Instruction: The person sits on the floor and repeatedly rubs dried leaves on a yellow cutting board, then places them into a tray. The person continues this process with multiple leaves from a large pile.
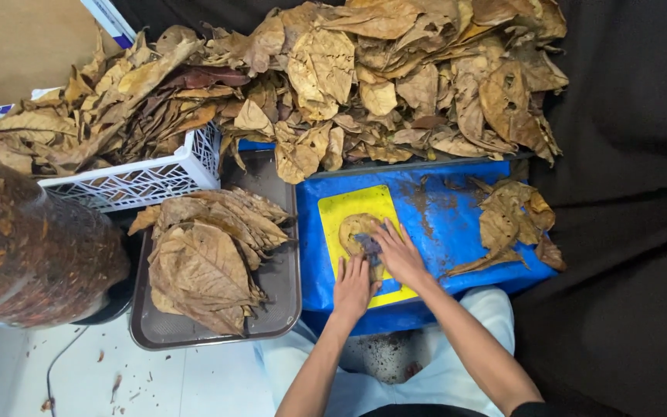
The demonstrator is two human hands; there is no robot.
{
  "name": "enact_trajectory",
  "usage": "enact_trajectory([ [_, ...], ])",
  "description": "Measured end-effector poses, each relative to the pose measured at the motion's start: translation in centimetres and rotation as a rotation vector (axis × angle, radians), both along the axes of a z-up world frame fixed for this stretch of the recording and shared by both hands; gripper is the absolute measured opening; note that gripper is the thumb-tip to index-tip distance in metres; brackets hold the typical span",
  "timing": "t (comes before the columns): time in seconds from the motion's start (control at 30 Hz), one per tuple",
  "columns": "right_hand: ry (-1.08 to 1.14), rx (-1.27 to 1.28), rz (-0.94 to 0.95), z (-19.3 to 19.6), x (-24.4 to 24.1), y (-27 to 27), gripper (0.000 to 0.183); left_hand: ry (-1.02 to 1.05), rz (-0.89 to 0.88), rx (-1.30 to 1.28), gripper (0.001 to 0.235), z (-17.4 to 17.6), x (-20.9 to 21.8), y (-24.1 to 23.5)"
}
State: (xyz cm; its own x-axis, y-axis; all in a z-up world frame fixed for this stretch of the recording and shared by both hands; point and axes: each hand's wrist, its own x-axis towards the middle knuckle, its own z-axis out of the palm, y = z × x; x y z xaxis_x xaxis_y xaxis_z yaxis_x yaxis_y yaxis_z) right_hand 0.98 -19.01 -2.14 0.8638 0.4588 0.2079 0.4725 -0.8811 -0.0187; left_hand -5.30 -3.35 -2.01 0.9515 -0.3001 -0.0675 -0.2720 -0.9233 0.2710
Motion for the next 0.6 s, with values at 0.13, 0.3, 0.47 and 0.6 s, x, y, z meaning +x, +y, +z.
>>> enact_trajectory([
  [0.13, 0.039, 0.084, 0.026, 0.0, 3.2, 0.9, 0.039, 0.059, 0.016, -0.019, 0.061, 1.1, 0.0, 0.1],
  [0.3, -0.008, 0.024, -0.103, -4.7, 7.7, 1.6, 0.054, 0.060, 0.009, -0.035, 0.061, 0.8, -0.1, 0.1],
  [0.47, -0.011, 0.092, -0.141, -4.5, 10.4, 2.3, 0.045, 0.053, 0.016, -0.034, 0.060, 2.0, -0.4, -0.1],
  [0.6, 0.207, 0.537, -0.117, -7.2, 13.1, 0.2, 0.058, 0.003, -0.012, -0.018, 0.063, 2.1, -0.1, 0.5],
])
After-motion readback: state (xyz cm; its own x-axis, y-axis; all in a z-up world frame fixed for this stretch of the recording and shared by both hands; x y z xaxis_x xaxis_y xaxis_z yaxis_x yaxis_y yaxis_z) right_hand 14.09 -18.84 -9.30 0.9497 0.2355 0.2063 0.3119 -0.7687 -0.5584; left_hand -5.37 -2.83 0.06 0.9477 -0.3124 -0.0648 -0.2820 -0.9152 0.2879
